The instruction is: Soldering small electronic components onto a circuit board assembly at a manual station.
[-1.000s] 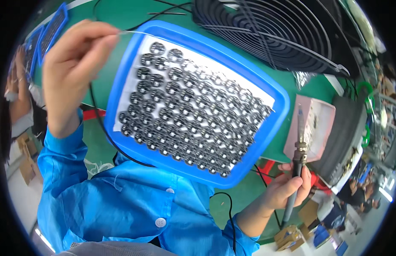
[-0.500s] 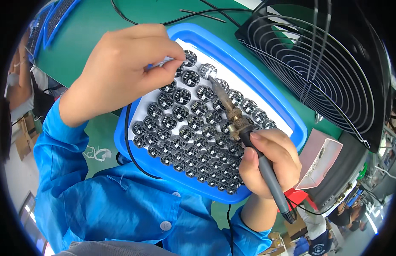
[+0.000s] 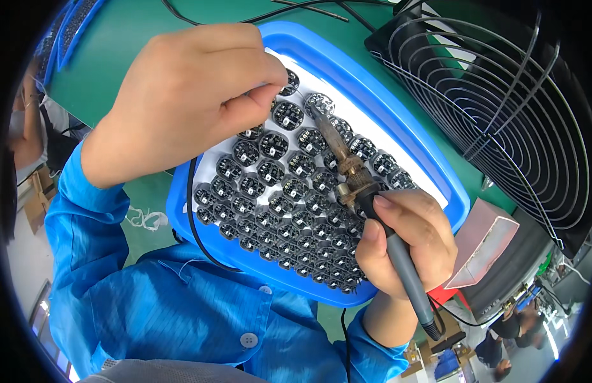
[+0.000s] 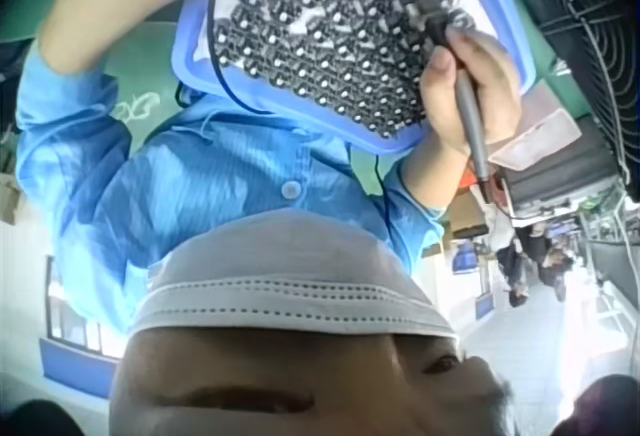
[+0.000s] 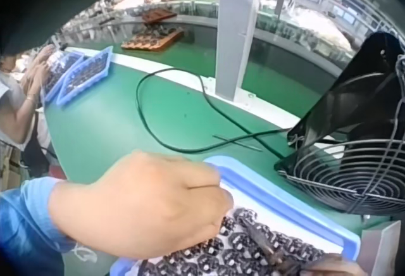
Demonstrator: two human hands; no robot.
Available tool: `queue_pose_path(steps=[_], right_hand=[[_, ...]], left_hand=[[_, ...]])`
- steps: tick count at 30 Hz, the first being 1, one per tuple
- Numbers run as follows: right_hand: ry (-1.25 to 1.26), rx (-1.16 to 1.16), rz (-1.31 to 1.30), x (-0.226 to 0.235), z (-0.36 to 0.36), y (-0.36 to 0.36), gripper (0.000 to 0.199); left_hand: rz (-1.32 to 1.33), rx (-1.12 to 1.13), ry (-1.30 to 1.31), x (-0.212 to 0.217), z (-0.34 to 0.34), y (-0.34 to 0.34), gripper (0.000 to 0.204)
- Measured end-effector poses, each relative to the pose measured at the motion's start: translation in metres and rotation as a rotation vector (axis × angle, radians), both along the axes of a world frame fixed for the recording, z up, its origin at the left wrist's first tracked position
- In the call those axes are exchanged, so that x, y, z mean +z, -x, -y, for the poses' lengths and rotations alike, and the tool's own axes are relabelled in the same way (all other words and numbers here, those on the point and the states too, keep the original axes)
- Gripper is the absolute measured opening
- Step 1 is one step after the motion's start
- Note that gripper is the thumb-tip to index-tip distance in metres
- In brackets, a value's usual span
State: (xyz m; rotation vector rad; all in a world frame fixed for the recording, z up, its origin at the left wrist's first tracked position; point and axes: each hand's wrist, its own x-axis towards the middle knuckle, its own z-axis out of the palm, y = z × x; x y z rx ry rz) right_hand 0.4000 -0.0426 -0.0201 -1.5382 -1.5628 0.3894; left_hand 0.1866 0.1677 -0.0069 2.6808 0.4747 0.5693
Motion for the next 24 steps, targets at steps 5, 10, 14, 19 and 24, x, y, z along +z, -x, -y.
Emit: queue_pose_path(steps=[5, 10, 14, 19, 24], right_hand=[[-0.002, 0.100, 0.042, 0.001, -0.001, -0.004, 0.021], [-0.090, -0.015, 0.037, 0.006, 0.010, -0.004, 0.024], [-0.104, -0.071, 0.033, 0.012, 0.041, -0.003, 0.030], [-0.028, -0.049, 0.063, 0.010, 0.043, -0.001, 0.027], [-0.088, -0.074, 0.126, 0.002, 0.036, -0.003, 0.022]], left_hand=[[0.024, -0.010, 0.012, -0.002, 0.001, -0.003, 0.013], [-0.224, 0.019, 0.119, 0.029, -0.002, 0.001, 0.013], [0.027, -0.053, 0.301, 0.027, 0.005, -0.004, 0.016], [0.028, -0.126, 0.079, 0.012, 0.014, -0.020, 0.017], [0.064, -0.143, -0.039, -0.008, 0.015, -0.025, 0.016]])
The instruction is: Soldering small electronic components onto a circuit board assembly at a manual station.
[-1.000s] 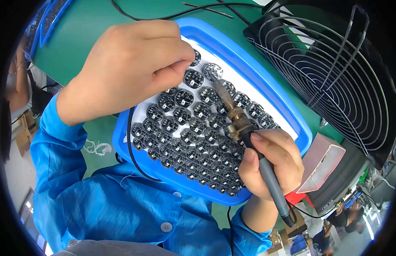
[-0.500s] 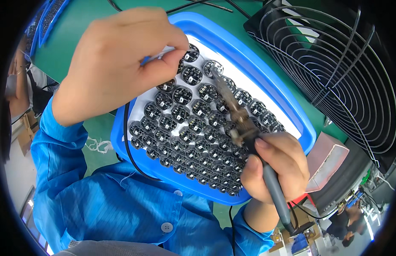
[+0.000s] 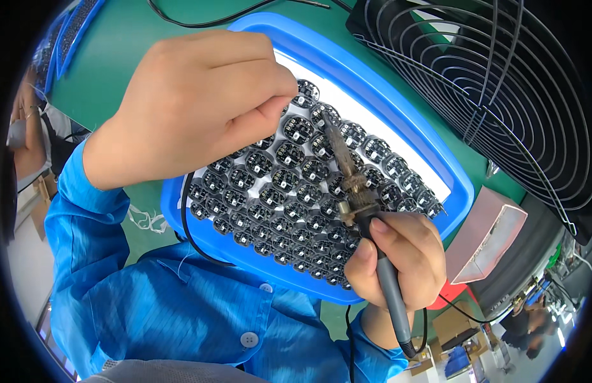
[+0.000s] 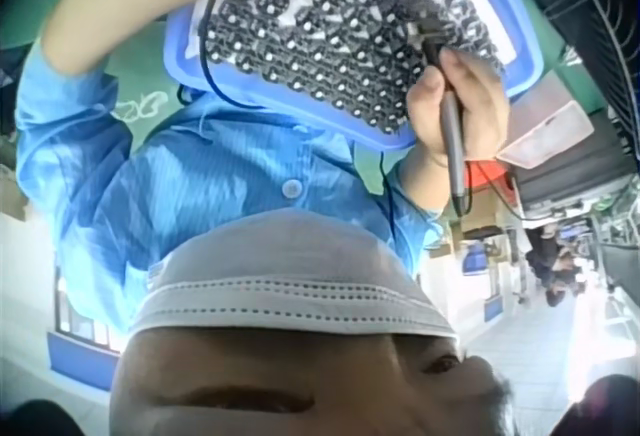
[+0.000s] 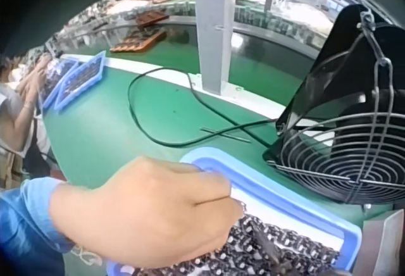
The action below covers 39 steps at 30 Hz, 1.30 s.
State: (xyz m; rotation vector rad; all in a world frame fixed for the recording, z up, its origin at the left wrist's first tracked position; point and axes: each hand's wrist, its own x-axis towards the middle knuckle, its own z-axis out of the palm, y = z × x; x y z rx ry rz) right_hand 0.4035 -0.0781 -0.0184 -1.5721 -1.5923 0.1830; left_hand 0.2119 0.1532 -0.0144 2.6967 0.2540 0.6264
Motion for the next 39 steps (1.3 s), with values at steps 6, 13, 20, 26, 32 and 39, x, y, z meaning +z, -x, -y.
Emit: queue_pose_path(steps=[6, 13, 20, 26, 32, 39], right_hand=[[0.042, 0.077, -0.001, 0.003, -0.005, -0.007, 0.019], [0.048, 0.086, -0.016, 0.003, -0.010, -0.010, 0.019], [0.026, 0.086, -0.073, -0.003, -0.014, -0.017, 0.021], [0.060, 0.149, -0.078, 0.001, -0.016, -0.017, 0.020], [0.054, 0.155, -0.079, 0.000, -0.018, -0.015, 0.020], [0.028, 0.125, -0.073, -0.001, -0.017, -0.016, 0.020]], left_hand=[[-0.057, -0.006, -0.065, -0.002, 0.005, -0.007, 0.017], [-0.086, -0.007, -0.048, -0.006, 0.005, -0.010, 0.022], [-0.086, -0.029, -0.027, -0.009, 0.004, -0.007, 0.022], [-0.125, -0.056, -0.021, -0.010, 0.003, -0.005, 0.024], [-0.152, -0.063, -0.030, -0.008, 0.002, -0.003, 0.025], [-0.115, -0.050, 0.010, -0.009, 0.002, 0.003, 0.025]])
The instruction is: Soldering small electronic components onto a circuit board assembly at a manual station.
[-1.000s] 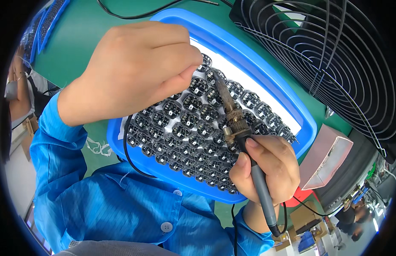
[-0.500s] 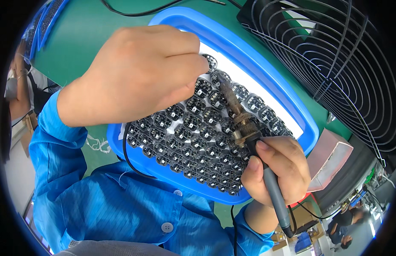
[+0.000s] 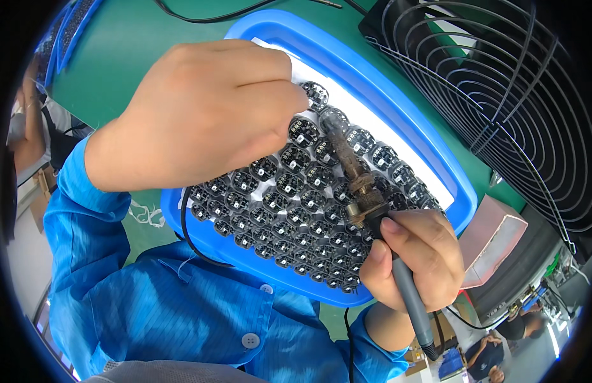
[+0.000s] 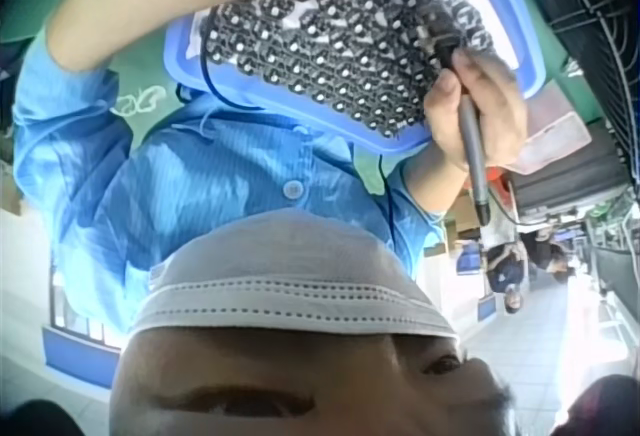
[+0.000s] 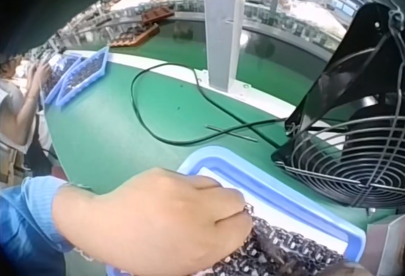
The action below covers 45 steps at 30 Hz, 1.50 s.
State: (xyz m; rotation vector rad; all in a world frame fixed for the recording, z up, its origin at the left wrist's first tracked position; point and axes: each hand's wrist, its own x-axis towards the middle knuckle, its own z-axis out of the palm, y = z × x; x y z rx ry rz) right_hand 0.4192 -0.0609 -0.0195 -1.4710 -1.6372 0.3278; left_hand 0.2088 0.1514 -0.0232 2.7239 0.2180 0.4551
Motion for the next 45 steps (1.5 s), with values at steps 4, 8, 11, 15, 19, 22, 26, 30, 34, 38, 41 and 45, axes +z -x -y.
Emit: queue_pose_path(steps=[4, 8, 11, 15, 19, 22, 26, 30, 34, 38, 41, 45], right_hand=[[-0.016, -0.007, 0.007, -0.002, 0.001, 0.000, 0.020], [-0.039, -0.024, -0.006, 0.006, 0.010, 0.004, 0.023], [-0.011, 0.029, -0.009, 0.010, 0.008, 0.012, 0.027], [-0.026, 0.042, 0.003, -0.003, -0.004, 0.019, 0.018], [-0.014, 0.053, 0.013, -0.004, -0.004, 0.020, 0.017], [-0.025, 0.041, 0.029, -0.004, -0.003, 0.022, 0.016], [-0.024, 0.028, 0.025, -0.001, -0.003, 0.026, 0.016], [-0.027, 0.047, 0.008, -0.001, -0.001, 0.024, 0.017], [-0.021, 0.035, 0.016, -0.001, -0.001, 0.024, 0.017], [-0.019, 0.023, 0.025, -0.002, -0.001, 0.024, 0.017], [-0.023, 0.058, 0.019, -0.002, -0.001, 0.023, 0.018], [-0.020, 0.071, 0.000, -0.002, -0.001, 0.022, 0.018]], left_hand=[[0.037, 0.021, -0.031, 0.003, -0.001, 0.008, 0.025], [0.073, 0.089, -0.006, 0.016, 0.002, 0.022, 0.027], [0.090, 0.096, 0.043, 0.020, 0.007, 0.030, 0.027], [0.079, 0.063, 0.076, 0.011, 0.009, 0.033, 0.026], [0.098, 0.067, 0.040, 0.006, 0.008, 0.032, 0.026], [0.083, 0.071, 0.018, 0.006, 0.009, 0.033, 0.026], [0.075, 0.088, -0.013, 0.007, 0.009, 0.033, 0.026], [0.074, 0.089, -0.040, 0.009, 0.009, 0.033, 0.026], [0.057, 0.098, -0.072, 0.011, 0.010, 0.033, 0.028], [0.042, 0.077, -0.052, 0.009, 0.013, 0.033, 0.030], [0.062, 0.071, -0.061, 0.007, 0.014, 0.032, 0.030], [0.056, 0.072, -0.044, 0.009, 0.014, 0.032, 0.031]])
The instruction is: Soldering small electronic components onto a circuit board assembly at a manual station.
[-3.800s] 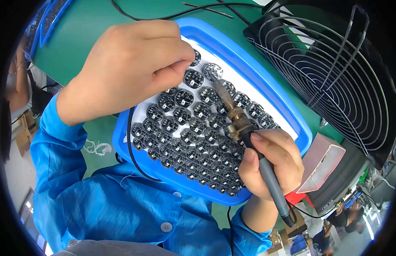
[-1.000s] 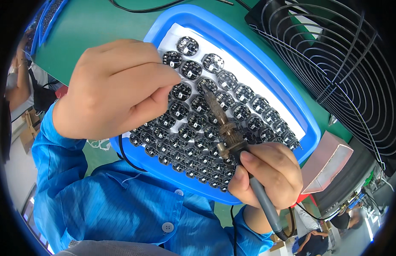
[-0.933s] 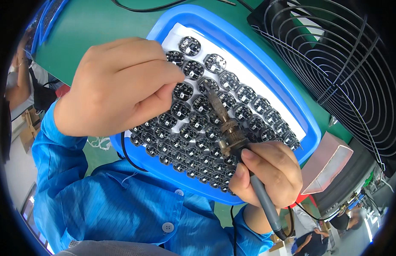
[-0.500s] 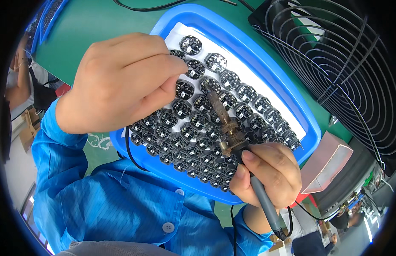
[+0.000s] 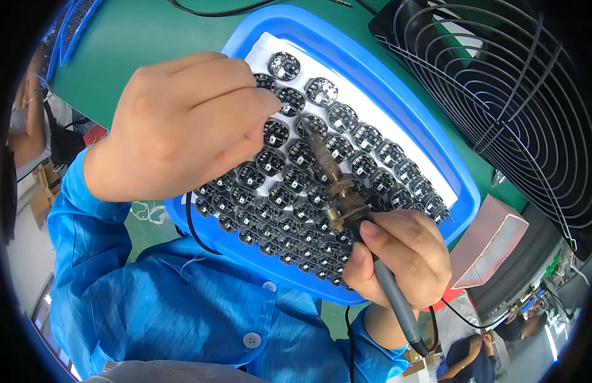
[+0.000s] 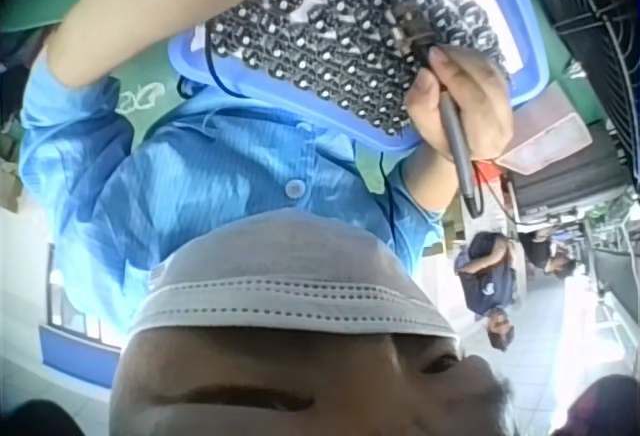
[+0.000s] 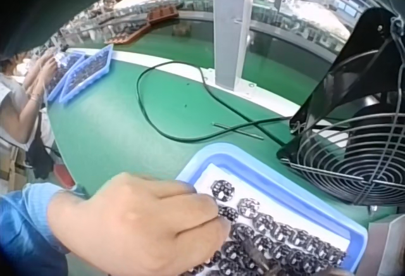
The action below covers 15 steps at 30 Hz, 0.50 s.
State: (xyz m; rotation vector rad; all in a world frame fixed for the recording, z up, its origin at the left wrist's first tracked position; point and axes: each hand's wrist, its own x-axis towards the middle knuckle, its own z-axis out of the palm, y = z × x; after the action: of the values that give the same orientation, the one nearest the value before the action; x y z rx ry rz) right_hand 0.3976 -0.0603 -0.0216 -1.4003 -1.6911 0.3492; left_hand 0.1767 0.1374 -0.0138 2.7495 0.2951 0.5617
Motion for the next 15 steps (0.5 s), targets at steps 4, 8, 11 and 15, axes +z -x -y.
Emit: queue_pose_path(steps=[4, 8, 11, 15], right_hand=[[-0.023, -0.001, -0.012, -0.0005, 0.0008, -0.0020, 0.018], [-0.008, -0.007, -0.003, -0.0026, -0.0002, -0.0017, 0.019], [-0.007, -0.003, -0.006, -0.0043, 0.0006, -0.0032, 0.018], [-0.004, -0.003, -0.015, -0.0030, 0.0007, -0.0010, 0.018]], left_hand=[[-0.013, 0.020, -0.064, 0.0030, -0.0005, 0.0016, 0.032], [0.007, 0.007, -0.047, -0.0007, 0.0004, 0.0014, 0.033], [-0.023, 0.000, -0.018, 0.0013, 0.0017, 0.0029, 0.034], [-0.020, -0.029, -0.012, 0.0044, 0.0014, 0.0048, 0.034]])
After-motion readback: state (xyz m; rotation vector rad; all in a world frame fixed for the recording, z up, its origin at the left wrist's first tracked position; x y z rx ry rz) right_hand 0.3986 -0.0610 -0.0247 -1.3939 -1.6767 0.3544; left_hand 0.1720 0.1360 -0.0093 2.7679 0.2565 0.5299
